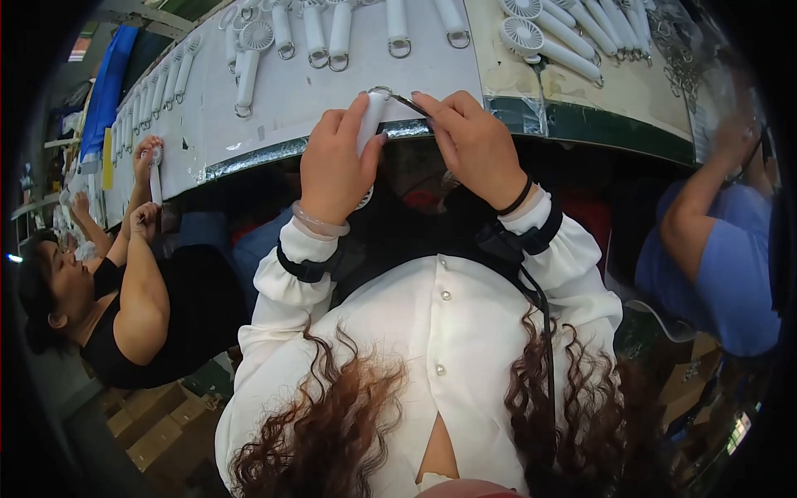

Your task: The person picks up a handheld fan, scrapes the plastic edges with a metal tool, and presses it into a machine. They then pick up a small plastic piece, scrape it, and fit it onto the fan before placing it on the table.

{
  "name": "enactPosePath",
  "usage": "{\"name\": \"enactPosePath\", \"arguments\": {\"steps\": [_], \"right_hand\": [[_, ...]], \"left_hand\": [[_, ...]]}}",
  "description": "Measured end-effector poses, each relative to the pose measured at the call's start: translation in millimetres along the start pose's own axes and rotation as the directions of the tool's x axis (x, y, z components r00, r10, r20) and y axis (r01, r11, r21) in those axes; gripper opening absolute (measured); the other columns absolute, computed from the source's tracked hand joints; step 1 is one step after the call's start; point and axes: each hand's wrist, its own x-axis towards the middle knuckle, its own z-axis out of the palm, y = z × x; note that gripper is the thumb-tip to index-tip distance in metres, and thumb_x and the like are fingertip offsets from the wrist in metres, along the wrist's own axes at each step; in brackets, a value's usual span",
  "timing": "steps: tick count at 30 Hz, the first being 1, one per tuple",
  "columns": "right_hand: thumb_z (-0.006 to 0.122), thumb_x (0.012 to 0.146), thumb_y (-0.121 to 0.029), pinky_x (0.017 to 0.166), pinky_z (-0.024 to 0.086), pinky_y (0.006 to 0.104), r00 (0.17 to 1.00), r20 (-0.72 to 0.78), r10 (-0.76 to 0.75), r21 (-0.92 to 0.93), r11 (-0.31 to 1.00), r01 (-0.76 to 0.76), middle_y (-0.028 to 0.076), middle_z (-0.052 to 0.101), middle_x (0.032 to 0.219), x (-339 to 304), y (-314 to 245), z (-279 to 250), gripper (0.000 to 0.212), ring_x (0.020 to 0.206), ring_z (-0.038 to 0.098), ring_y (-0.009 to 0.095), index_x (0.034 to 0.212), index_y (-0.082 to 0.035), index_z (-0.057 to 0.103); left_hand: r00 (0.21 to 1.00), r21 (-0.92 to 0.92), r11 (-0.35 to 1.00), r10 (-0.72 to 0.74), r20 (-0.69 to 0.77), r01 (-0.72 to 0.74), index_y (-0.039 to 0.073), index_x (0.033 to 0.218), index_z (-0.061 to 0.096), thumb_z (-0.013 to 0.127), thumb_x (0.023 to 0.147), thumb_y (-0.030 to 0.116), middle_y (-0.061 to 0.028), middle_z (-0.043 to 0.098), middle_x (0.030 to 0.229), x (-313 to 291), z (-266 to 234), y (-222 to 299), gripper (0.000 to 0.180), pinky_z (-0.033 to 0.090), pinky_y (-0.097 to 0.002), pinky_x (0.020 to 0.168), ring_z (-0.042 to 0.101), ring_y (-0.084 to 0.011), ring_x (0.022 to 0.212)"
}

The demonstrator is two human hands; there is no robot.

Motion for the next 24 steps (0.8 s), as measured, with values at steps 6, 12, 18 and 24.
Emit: {"name": "enactPosePath", "arguments": {"steps": [6, 12, 18, 24], "right_hand": [[0.063, 0.083, -0.001, 0.059, 0.049, 0.0327, 1.000, 0.029, 0.009, -0.093, 0.996, -0.007, 0.007, 0.055, 0.084, -1.6, -0.7, 6.0, 0.038, 0.069, 0.060, 0.025, 0.119, -0.014, 0.064], [0.063, 0.083, -0.001, 0.058, 0.049, 0.0324, 0.999, 0.017, -0.031, -0.074, 0.997, 0.032, 0.007, 0.055, 0.083, -0.6, -3.4, 10.3, 0.038, 0.069, 0.059, 0.024, 0.118, -0.013, 0.065], [0.063, 0.082, -0.001, 0.058, 0.049, 0.0326, 0.999, 0.035, -0.036, -0.075, 0.996, 0.038, 0.007, 0.055, 0.083, -1.8, -3.5, 9.1, 0.037, 0.069, 0.059, 0.025, 0.118, -0.012, 0.065], [0.063, 0.083, -0.001, 0.059, 0.049, 0.0331, 0.999, 0.045, -0.028, -0.052, 0.998, 0.030, 0.008, 0.055, 0.083, -1.2, -4.1, 8.6, 0.036, 0.069, 0.059, 0.025, 0.117, -0.012, 0.065]], "left_hand": [[0.999, -0.013, 1.000, -0.018, 0.032, 0.019, 0.007, 0.126, 0.057, 0.071, 0.081, 0.015, -0.0140, 0.059, 0.099, -1.0, -3.8, 1.5, 0.048, 0.051, -0.0373, 0.073, 0.061, -0.0312, 0.086], [0.999, -0.017, 1.000, -0.021, 0.044, 0.021, 0.008, 0.127, 0.058, 0.071, 0.081, 0.014, -0.0137, 0.059, 0.098, -4.1, -7.0, 0.8, 0.048, 0.051, -0.0366, 0.072, 0.061, -0.0304, 0.086], [0.996, -0.050, 0.997, -0.052, 0.071, 0.056, 0.008, 0.128, 0.058, 0.071, 0.082, 0.014, -0.0136, 0.059, 0.098, -4.3, -8.7, 1.8, 0.048, 0.051, -0.0362, 0.072, 0.061, -0.0300, 0.086], [0.996, -0.053, 0.997, -0.049, 0.068, 0.053, 0.008, 0.128, 0.058, 0.070, 0.082, 0.015, -0.0139, 0.059, 0.097, -3.9, -8.5, 1.8, 0.048, 0.051, -0.0358, 0.072, 0.061, -0.0301, 0.085]]}}
